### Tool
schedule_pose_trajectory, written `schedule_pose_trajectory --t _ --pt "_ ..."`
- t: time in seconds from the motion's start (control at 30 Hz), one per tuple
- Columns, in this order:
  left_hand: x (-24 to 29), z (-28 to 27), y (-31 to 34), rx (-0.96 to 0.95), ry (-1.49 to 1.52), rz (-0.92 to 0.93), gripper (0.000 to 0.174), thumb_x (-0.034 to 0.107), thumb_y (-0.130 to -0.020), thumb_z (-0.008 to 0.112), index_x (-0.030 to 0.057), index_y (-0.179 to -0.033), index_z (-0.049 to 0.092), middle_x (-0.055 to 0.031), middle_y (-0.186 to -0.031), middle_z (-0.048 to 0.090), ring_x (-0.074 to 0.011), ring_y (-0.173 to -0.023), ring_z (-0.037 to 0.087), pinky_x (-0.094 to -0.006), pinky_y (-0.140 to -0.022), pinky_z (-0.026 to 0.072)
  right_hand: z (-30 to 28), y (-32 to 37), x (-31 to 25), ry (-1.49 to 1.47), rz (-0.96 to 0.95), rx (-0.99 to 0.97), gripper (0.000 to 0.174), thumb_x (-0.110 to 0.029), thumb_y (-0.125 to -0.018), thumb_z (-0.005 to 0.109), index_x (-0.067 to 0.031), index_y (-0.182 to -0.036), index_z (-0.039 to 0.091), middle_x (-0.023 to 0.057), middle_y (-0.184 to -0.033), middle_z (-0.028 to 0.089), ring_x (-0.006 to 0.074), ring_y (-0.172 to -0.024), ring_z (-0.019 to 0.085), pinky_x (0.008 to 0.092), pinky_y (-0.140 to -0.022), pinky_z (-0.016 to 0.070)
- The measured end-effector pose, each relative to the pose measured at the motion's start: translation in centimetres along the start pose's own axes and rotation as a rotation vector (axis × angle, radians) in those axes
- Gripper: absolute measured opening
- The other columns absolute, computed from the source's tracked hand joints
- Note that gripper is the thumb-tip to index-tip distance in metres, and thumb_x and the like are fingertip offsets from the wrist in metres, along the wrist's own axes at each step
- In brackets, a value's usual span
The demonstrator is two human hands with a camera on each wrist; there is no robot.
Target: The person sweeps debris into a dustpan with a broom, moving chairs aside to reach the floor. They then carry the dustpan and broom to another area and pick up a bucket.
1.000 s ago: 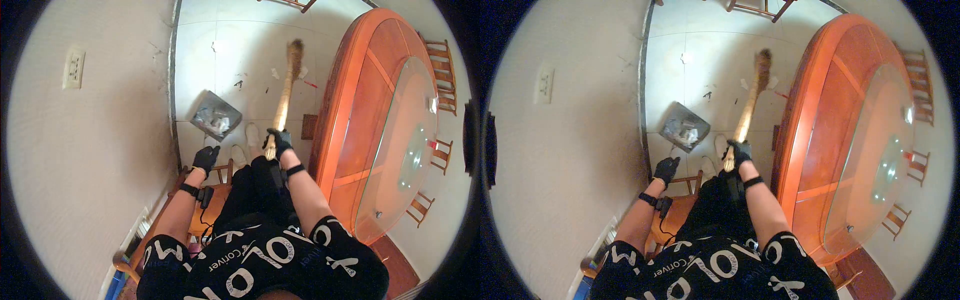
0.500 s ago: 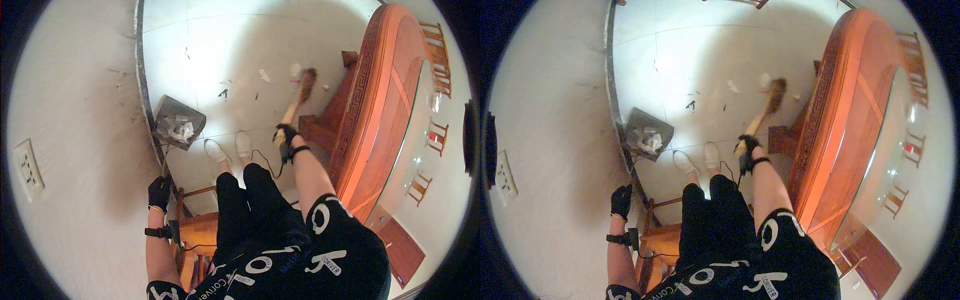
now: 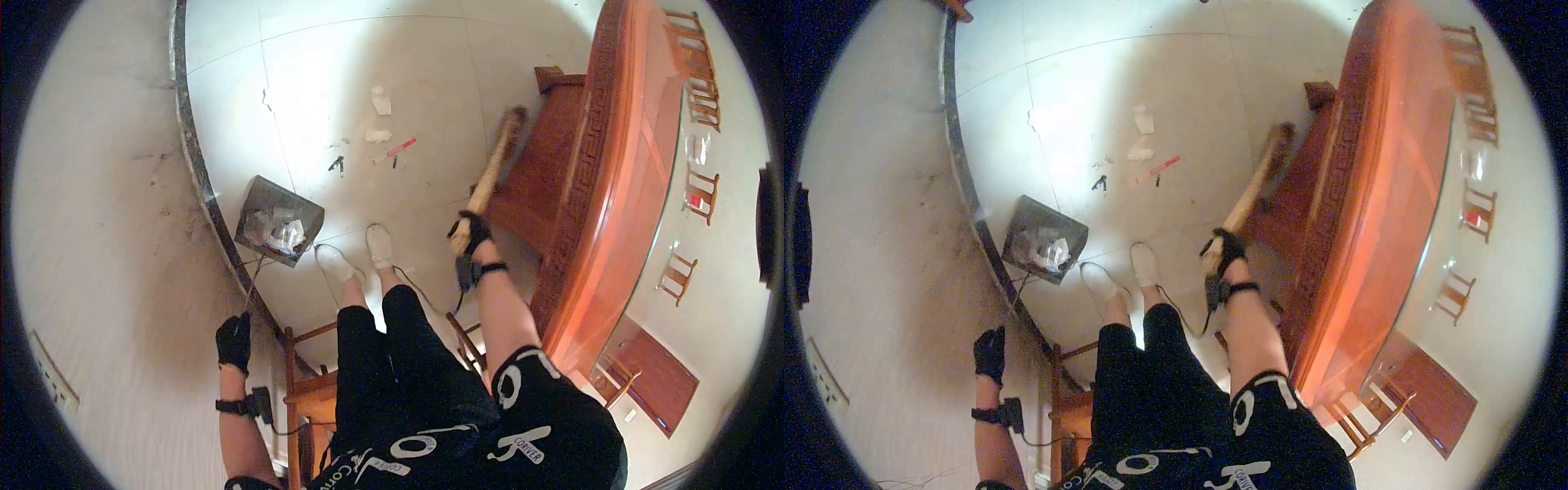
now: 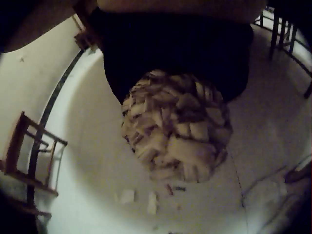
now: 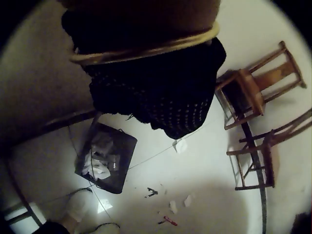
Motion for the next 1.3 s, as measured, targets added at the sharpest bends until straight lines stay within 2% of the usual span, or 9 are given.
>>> schedule_pose_trajectory --t 0.03,0.07,0.13,0.43,0.57,0.67,0.8,1.0,1.3 --pt "0.4 -0.2 0.0 0.001 -0.003 0.000 0.031 0.023 -0.075 0.054 -0.0019 -0.057 0.047 -0.0177 -0.054 0.046 -0.0292 -0.047 0.040 -0.0350 -0.047 0.0326 10.7 3.9 0.7 0.222 0.639 -0.651 0.016 -0.021 -0.074 0.049 -0.0069 -0.065 0.048 0.0127 -0.053 0.049 0.0302 -0.054 0.049 0.0421 -0.052 0.0391" --pt "0.7 -0.5 0.0 0.015 0.031 -0.019 0.031 0.022 -0.074 0.054 -0.0016 -0.056 0.047 -0.0171 -0.052 0.045 -0.0278 -0.046 0.039 -0.0342 -0.046 0.0320 11.0 2.4 -0.5 0.218 0.640 -0.652 0.016 -0.021 -0.074 0.049 -0.0069 -0.065 0.048 0.0127 -0.053 0.049 0.0302 -0.054 0.049 0.0421 -0.052 0.0391" --pt "1.0 -0.4 -0.4 0.021 0.061 -0.037 0.031 0.022 -0.074 0.055 -0.0013 -0.055 0.046 -0.0165 -0.051 0.044 -0.0264 -0.045 0.037 -0.0335 -0.045 0.0315 4.2 -2.5 -6.0 0.354 0.170 0.187 0.034 -0.043 -0.069 0.051 -0.0133 -0.054 0.046 0.0081 -0.053 0.050 0.0225 -0.043 0.046 0.0346 -0.040 0.0363" --pt "0.4 0.2 -0.7 -0.082 0.130 -0.176 0.030 0.022 -0.074 0.056 0.0005 -0.055 0.046 -0.0099 -0.048 0.044 -0.0184 -0.045 0.037 -0.0312 -0.045 0.0305 8.8 16.7 11.0 1.040 -0.022 0.247 0.041 -0.028 -0.063 0.065 0.0004 -0.089 0.049 0.0073 -0.073 0.054 0.0171 -0.067 0.051 0.0305 -0.058 0.0434" --pt "-3.8 1.9 0.3 0.099 -0.183 0.119 0.032 0.026 -0.074 0.055 -0.0025 -0.061 0.052 -0.0151 -0.055 0.051 -0.0252 -0.050 0.046 -0.0346 -0.050 0.0344 11.1 25.1 9.6 0.433 0.086 0.249 0.028 -0.008 -0.064 0.061 -0.0042 -0.089 0.049 0.0048 -0.071 0.054 0.0156 -0.059 0.052 0.0266 -0.051 0.0448" --pt "-0.8 0.5 -0.9 -0.045 0.163 -0.218 0.031 0.025 -0.075 0.053 -0.0031 -0.061 0.052 -0.0164 -0.056 0.051 -0.0265 -0.051 0.048 -0.0360 -0.049 0.0338 6.4 22.0 10.1 0.298 0.142 0.255 0.020 -0.018 -0.068 0.058 -0.0050 -0.082 0.050 0.0040 -0.066 0.052 0.0160 -0.055 0.051 0.0285 -0.049 0.0441" --pt "2.0 -0.2 -1.0 -0.002 -0.075 0.066 0.031 0.023 -0.076 0.052 -0.0028 -0.060 0.051 -0.0173 -0.056 0.050 -0.0266 -0.050 0.046 -0.0361 -0.048 0.0327 9.3 15.8 11.7 -0.178 0.465 0.103 0.024 -0.033 -0.070 0.054 -0.0095 -0.073 0.050 0.0043 -0.059 0.050 0.0205 -0.049 0.049 0.0326 -0.047 0.0432" --pt "2.1 -0.3 -1.2 -0.038 -0.004 0.026 0.028 0.021 -0.076 0.052 -0.0018 -0.059 0.050 -0.0174 -0.055 0.048 -0.0270 -0.048 0.043 -0.0354 -0.047 0.0319 17.7 23.6 12.9 0.350 0.275 -0.040 0.011 -0.020 -0.074 0.054 -0.0095 -0.075 0.050 0.0017 -0.055 0.049 0.0137 -0.044 0.048 0.0254 -0.041 0.0408" --pt "2.0 0.1 -1.2 -0.055 0.037 0.037 0.029 0.024 -0.074 0.051 -0.0020 -0.061 0.053 -0.0164 -0.057 0.051 -0.0296 -0.051 0.047 -0.0370 -0.050 0.0357 12.6 19.9 17.6 -0.415 0.574 -0.176 0.021 -0.029 -0.073 0.052 -0.0101 -0.064 0.049 0.0045 -0.055 0.049 0.0198 -0.047 0.050 0.0328 -0.045 0.0430"
Point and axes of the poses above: each hand's wrist, its own y-axis away from the middle knuckle, its own z-axis out of the palm, x = y × z, the point moved 9 cm from there along -y, towards the middle knuckle
